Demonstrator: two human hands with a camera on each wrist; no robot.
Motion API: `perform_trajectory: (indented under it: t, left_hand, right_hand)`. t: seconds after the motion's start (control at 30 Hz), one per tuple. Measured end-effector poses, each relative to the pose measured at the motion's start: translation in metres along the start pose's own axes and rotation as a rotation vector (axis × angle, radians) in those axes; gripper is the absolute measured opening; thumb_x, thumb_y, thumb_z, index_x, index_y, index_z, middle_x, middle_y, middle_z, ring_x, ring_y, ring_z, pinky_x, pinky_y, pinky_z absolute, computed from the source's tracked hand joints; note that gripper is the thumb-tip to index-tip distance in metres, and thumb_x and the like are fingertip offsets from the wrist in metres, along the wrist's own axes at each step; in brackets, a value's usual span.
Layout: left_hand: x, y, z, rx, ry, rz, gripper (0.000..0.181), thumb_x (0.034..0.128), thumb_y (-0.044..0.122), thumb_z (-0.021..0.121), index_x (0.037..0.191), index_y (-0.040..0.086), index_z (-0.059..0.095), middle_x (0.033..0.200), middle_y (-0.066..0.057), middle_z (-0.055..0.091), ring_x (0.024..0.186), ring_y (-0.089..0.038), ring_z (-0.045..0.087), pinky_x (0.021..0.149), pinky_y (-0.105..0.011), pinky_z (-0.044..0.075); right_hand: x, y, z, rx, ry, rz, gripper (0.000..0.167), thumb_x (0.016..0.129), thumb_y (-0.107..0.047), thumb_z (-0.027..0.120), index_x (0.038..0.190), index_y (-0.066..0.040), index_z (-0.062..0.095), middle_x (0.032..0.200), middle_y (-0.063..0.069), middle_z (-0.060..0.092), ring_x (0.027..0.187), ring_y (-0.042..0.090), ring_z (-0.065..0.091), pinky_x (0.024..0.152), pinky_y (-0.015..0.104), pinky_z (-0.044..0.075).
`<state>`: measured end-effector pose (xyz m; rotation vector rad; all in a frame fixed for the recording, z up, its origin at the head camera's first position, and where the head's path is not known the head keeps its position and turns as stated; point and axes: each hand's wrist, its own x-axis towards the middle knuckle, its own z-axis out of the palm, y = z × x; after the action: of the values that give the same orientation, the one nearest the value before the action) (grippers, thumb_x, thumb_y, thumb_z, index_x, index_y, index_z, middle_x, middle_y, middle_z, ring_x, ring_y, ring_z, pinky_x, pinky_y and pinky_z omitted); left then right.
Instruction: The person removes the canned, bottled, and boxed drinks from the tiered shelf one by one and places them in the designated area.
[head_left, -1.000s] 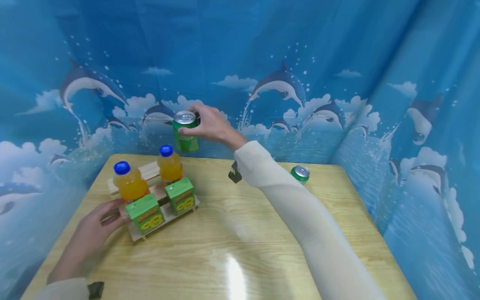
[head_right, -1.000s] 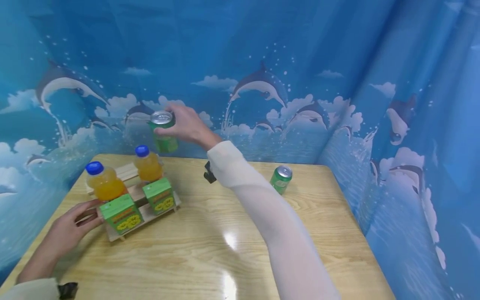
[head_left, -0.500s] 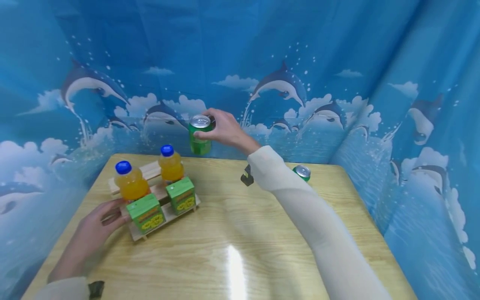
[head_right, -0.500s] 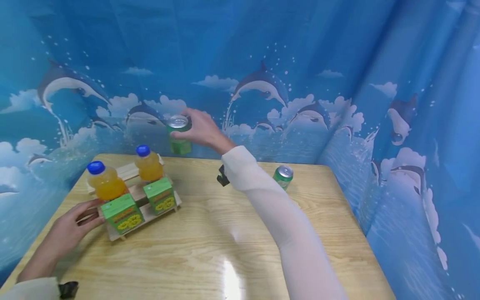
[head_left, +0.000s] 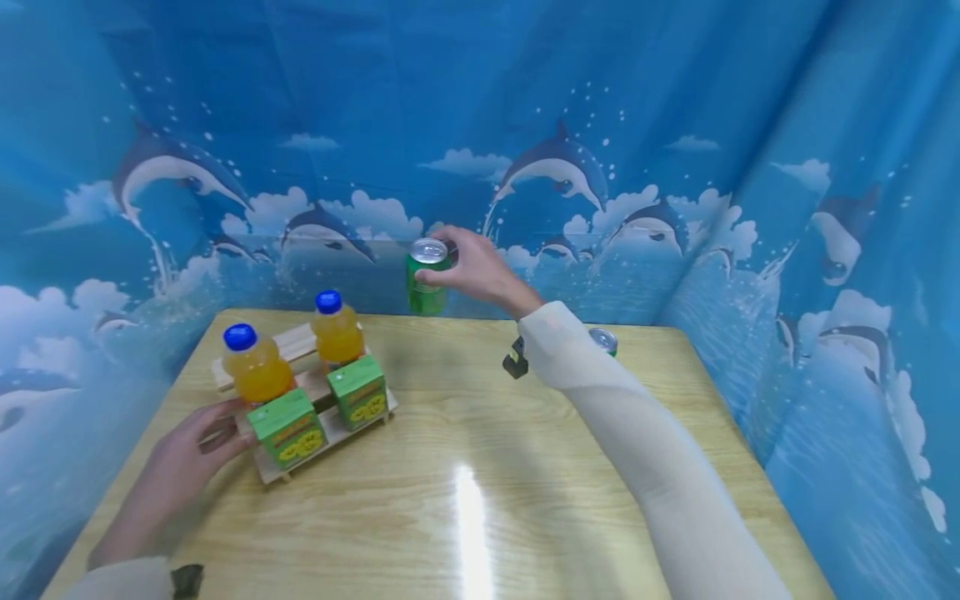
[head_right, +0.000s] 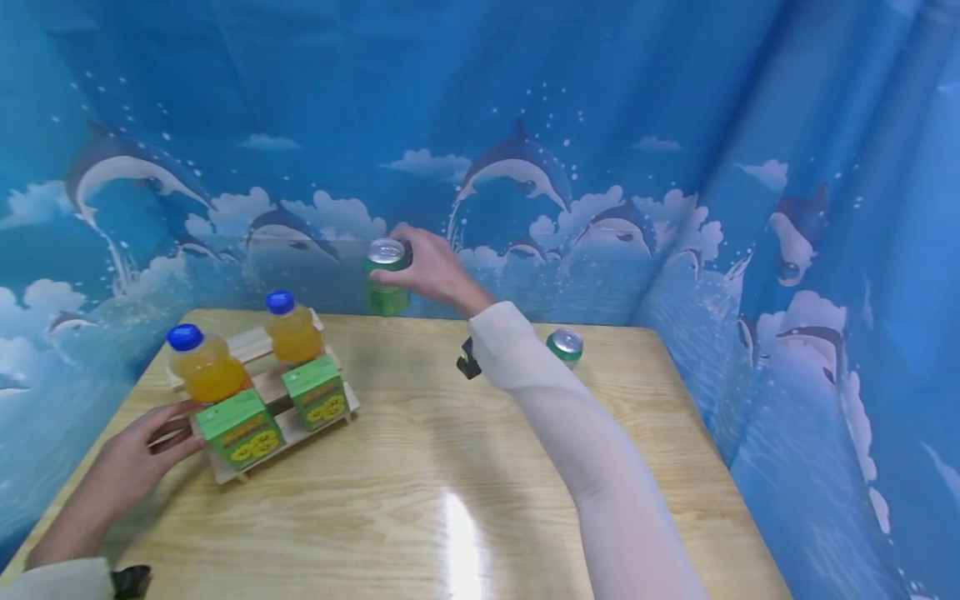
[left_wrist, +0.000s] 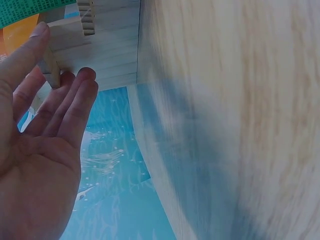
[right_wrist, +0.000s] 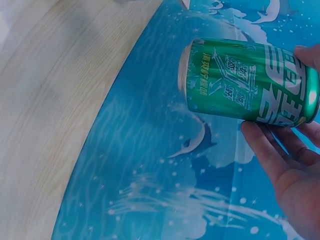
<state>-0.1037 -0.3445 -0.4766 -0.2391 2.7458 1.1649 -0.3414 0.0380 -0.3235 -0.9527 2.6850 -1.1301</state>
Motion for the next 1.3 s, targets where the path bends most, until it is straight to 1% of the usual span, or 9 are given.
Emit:
perform_trajectory:
  t: [0.13,0.4,0.53,0.7,0.83,1.0,1.13,1.3]
  left_hand:
    - [0.0,-0.001,-0.001,-0.011,-0.009,-0.012,0.081,0.108,0.049,0.067,0.165,-0.001,0.037,0.171,-0.036,0.032,0.147,-0.062,0.043,0.115,-0.073,0.049]
    - [0.001,-0.002,-0.001,-0.022,-0.019,-0.029,0.085,0.107,0.052,0.067,0.166,0.0,0.036,0.171,-0.036,0.031,0.148,-0.062,0.042,0.116,-0.074,0.048]
    - [0.0,-0.002,-0.002,-0.028,-0.023,-0.019,0.085,0.1076,0.053,0.065,0.166,0.0,0.035,0.171,-0.036,0.031,0.148,-0.062,0.042,0.116,-0.074,0.048]
    - [-0.001,-0.002,-0.003,-0.021,-0.017,-0.003,0.082,0.1085,0.049,0.066,0.166,-0.001,0.036,0.171,-0.037,0.031,0.148,-0.062,0.043,0.115,-0.074,0.048]
    - [-0.001,-0.001,-0.003,-0.007,-0.017,-0.002,0.082,0.1082,0.048,0.067,0.166,-0.001,0.036,0.17,-0.037,0.031,0.148,-0.062,0.043,0.115,-0.073,0.048]
    - [0.0,-0.002,-0.004,0.001,-0.019,-0.003,0.083,0.1079,0.05,0.066,0.166,-0.001,0.036,0.17,-0.037,0.031,0.148,-0.062,0.043,0.115,-0.074,0.048]
    - [0.001,-0.004,-0.003,0.007,-0.017,0.002,0.083,0.1079,0.05,0.066,0.166,-0.001,0.036,0.17,-0.037,0.031,0.147,-0.062,0.043,0.115,-0.074,0.048]
    - [0.002,-0.006,-0.002,-0.002,-0.016,0.004,0.083,0.1076,0.048,0.067,0.166,-0.001,0.035,0.17,-0.037,0.031,0.147,-0.062,0.044,0.115,-0.073,0.048]
  right_hand:
    - [-0.004,0.008,-0.002,0.005,0.008,0.023,0.061,0.097,-0.039,0.084,0.146,-0.01,0.06,0.134,0.007,0.069,0.121,0.026,0.067,0.104,0.048,0.061]
    - [-0.015,0.025,-0.008,0.017,0.022,0.077,0.059,0.097,-0.038,0.084,0.144,-0.011,0.061,0.133,0.006,0.068,0.121,0.026,0.066,0.101,0.049,0.062]
    - [-0.02,0.034,-0.011,0.018,0.028,0.097,0.058,0.097,-0.038,0.083,0.144,-0.011,0.061,0.133,0.006,0.068,0.121,0.026,0.066,0.102,0.049,0.062]
    - [-0.026,0.043,-0.015,0.016,0.034,0.123,0.06,0.097,-0.041,0.083,0.144,-0.012,0.06,0.133,0.006,0.068,0.12,0.026,0.066,0.102,0.049,0.062]
    - [-0.03,0.05,-0.018,0.008,0.042,0.13,0.061,0.097,-0.041,0.083,0.144,-0.011,0.061,0.134,0.008,0.066,0.121,0.029,0.065,0.103,0.051,0.061]
    - [-0.035,0.061,-0.019,-0.013,0.052,0.139,0.063,0.097,-0.04,0.083,0.146,-0.008,0.06,0.136,0.012,0.063,0.122,0.031,0.064,0.104,0.052,0.06]
    - [-0.039,0.07,-0.019,-0.014,0.068,0.141,0.063,0.097,-0.038,0.083,0.147,-0.007,0.06,0.137,0.013,0.063,0.121,0.032,0.064,0.102,0.051,0.061]
    - [-0.045,0.081,-0.021,-0.011,0.089,0.159,0.06,0.097,-0.038,0.083,0.144,-0.008,0.06,0.132,0.011,0.065,0.117,0.033,0.066,0.098,0.052,0.062]
